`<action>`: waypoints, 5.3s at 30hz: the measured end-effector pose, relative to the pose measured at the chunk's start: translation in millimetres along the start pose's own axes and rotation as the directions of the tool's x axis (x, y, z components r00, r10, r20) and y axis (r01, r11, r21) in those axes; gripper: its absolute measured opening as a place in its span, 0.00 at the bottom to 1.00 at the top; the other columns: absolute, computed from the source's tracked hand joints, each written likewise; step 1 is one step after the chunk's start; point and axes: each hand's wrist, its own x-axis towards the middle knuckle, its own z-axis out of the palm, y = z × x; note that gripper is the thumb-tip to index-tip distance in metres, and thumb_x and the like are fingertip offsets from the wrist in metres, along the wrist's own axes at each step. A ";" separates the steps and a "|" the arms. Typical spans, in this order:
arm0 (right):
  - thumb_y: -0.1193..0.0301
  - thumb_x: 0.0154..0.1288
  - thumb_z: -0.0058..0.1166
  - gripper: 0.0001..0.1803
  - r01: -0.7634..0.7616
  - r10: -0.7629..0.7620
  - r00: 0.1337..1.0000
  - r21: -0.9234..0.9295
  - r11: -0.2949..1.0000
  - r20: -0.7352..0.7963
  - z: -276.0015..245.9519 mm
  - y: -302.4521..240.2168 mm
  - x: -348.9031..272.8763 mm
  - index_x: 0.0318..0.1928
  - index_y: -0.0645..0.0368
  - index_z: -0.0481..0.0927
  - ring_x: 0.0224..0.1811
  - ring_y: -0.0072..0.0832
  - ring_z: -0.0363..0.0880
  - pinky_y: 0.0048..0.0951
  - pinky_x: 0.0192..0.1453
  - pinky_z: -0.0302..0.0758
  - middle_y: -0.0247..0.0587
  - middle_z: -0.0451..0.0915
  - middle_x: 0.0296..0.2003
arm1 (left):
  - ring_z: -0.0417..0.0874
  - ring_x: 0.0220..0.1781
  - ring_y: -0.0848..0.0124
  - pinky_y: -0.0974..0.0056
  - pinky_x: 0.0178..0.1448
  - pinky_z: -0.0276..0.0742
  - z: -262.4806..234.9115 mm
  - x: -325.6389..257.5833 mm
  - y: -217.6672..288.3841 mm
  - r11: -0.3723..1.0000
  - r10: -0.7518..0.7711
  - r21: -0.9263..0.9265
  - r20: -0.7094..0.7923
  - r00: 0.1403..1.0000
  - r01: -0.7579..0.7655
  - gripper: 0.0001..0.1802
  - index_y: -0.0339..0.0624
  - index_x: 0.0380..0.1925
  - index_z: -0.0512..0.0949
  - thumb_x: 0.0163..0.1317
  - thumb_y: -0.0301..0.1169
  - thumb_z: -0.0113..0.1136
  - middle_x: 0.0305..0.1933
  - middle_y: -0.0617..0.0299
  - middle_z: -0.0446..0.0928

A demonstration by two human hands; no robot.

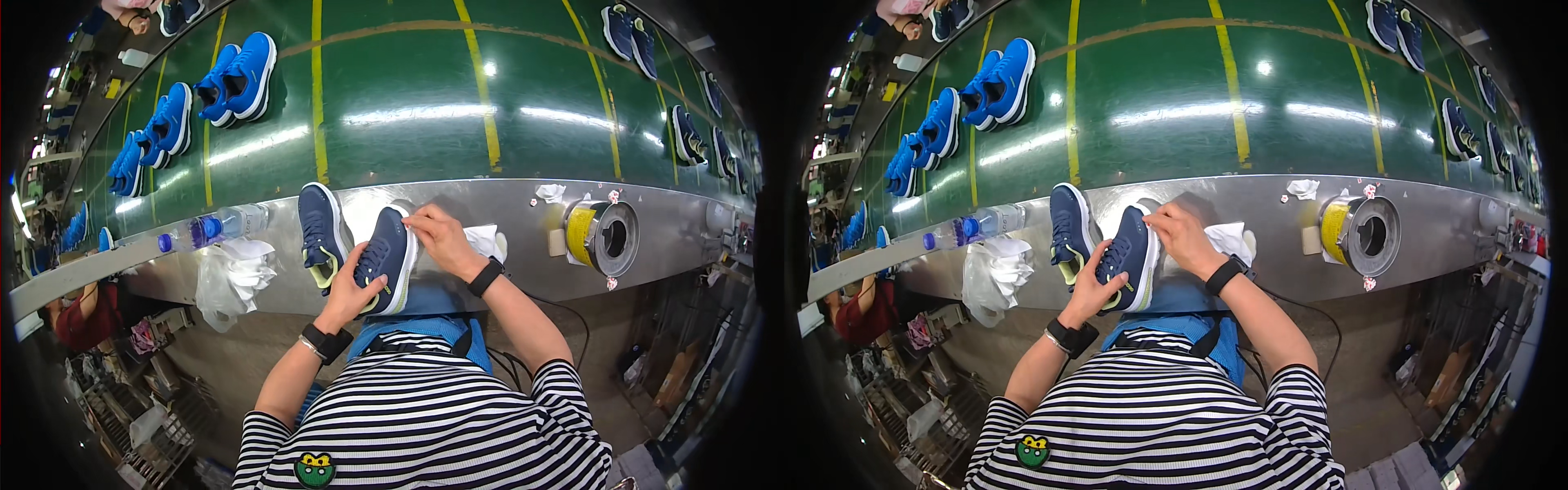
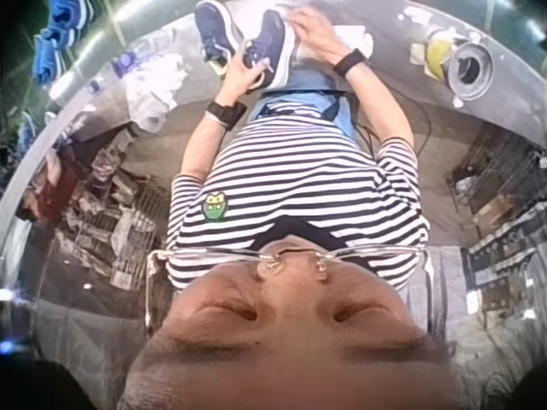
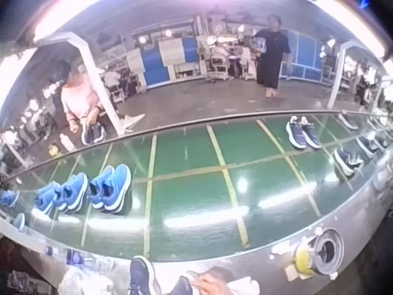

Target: The person wipes the exterior of several pairs of sneakers on a factory assembly line using a white cloth. They handle dark blue and bright blue shoes, wiping the sides and soles before placing them back on the conveyor belt.

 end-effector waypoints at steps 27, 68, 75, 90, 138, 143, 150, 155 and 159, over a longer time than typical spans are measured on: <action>0.77 0.58 0.48 0.02 0.047 -0.080 0.959 -0.126 0.991 -0.272 -54.4 19.2 -6.8 0.32 0.58 0.72 0.40 0.41 0.70 0.40 0.45 0.65 0.42 0.71 0.32 | 0.75 0.56 0.57 0.59 0.60 0.69 16.3 -6.3 8.2 0.999 -0.006 0.034 -0.091 0.996 0.009 0.39 0.34 0.62 0.62 0.51 0.31 0.66 0.55 0.41 0.72; 0.77 0.64 0.54 0.05 -0.212 0.496 0.824 0.663 0.718 -0.273 -34.9 -62.8 -55.5 0.40 0.62 0.75 0.36 0.14 0.73 0.17 0.39 0.70 0.32 0.77 0.34 | 0.75 0.38 0.83 0.76 0.40 0.71 83.9 9.5 87.6 0.808 0.190 -0.568 -0.006 0.982 -0.159 0.06 0.36 0.39 0.75 0.63 0.23 0.59 0.35 0.69 0.76; 0.76 0.65 0.55 0.13 -0.210 0.552 0.804 0.762 0.612 -0.221 -5.1 -101.9 -56.3 0.49 0.67 0.78 0.42 0.18 0.76 0.19 0.46 0.73 0.38 0.80 0.43 | 0.79 0.42 0.72 0.71 0.46 0.74 55.5 -4.9 77.4 0.908 0.258 -0.305 -0.135 0.957 -0.288 0.11 0.36 0.42 0.76 0.59 0.21 0.58 0.39 0.61 0.79; 0.77 0.68 0.49 0.11 -0.328 0.503 0.857 0.874 0.359 0.115 52.7 -116.2 7.9 0.49 0.65 0.77 0.43 0.25 0.80 0.25 0.50 0.76 0.42 0.81 0.40 | 0.63 0.63 0.58 0.55 0.65 0.63 -177.5 -8.8 -82.8 0.996 0.091 0.073 -0.848 0.522 -0.054 0.47 0.33 0.65 0.51 0.51 0.31 0.70 0.62 0.48 0.59; 0.78 0.62 0.56 0.10 -0.301 0.390 0.900 0.925 0.230 0.196 77.4 -134.8 74.3 0.44 0.65 0.78 0.34 0.22 0.80 0.23 0.41 0.79 0.38 0.80 0.36 | 0.71 0.57 0.57 0.55 0.64 0.62 -188.9 19.6 1.9 0.773 0.584 0.582 -0.494 0.645 -0.254 0.36 0.44 0.58 0.67 0.45 0.23 0.68 0.55 0.52 0.69; 0.76 0.62 0.57 0.10 -0.204 0.582 0.805 0.869 0.451 -0.113 9.0 -81.8 10.2 0.44 0.65 0.78 0.33 0.21 0.80 0.22 0.39 0.78 0.37 0.80 0.36 | 0.71 0.58 0.66 0.61 0.62 0.67 -198.3 34.6 -98.2 0.952 0.301 0.170 -0.652 0.696 -0.254 0.37 0.38 0.61 0.59 0.53 0.25 0.68 0.59 0.55 0.67; 0.76 0.61 0.59 0.07 -0.267 0.682 0.680 0.775 0.573 -0.270 37.8 -29.5 -55.4 0.40 0.63 0.80 0.34 0.16 0.76 0.19 0.38 0.74 0.32 0.80 0.32 | 0.69 0.61 0.61 0.59 0.64 0.67 -195.4 -11.6 -110.4 0.982 -0.139 -0.185 -0.593 0.793 0.033 0.38 0.32 0.62 0.57 0.54 0.25 0.66 0.61 0.48 0.64; 0.76 0.58 0.59 0.07 -0.319 0.647 0.670 0.646 0.694 -0.364 63.7 -17.7 -60.2 0.38 0.63 0.81 0.37 0.19 0.76 0.22 0.44 0.71 0.33 0.80 0.32 | 0.64 0.66 0.58 0.55 0.68 0.62 -112.5 -48.2 0.8 0.987 0.113 0.138 -0.209 0.971 -0.085 0.40 0.33 0.64 0.54 0.54 0.23 0.64 0.63 0.47 0.62; 0.75 0.57 0.60 0.07 -0.302 0.607 0.696 0.610 0.732 -0.383 80.4 -11.8 -45.7 0.37 0.61 0.81 0.36 0.24 0.79 0.25 0.44 0.74 0.38 0.82 0.33 | 0.61 0.68 0.47 0.57 0.69 0.60 -29.6 26.1 30.6 0.803 0.266 0.553 0.003 0.964 -0.223 0.53 0.27 0.67 0.46 0.51 0.38 0.70 0.65 0.33 0.57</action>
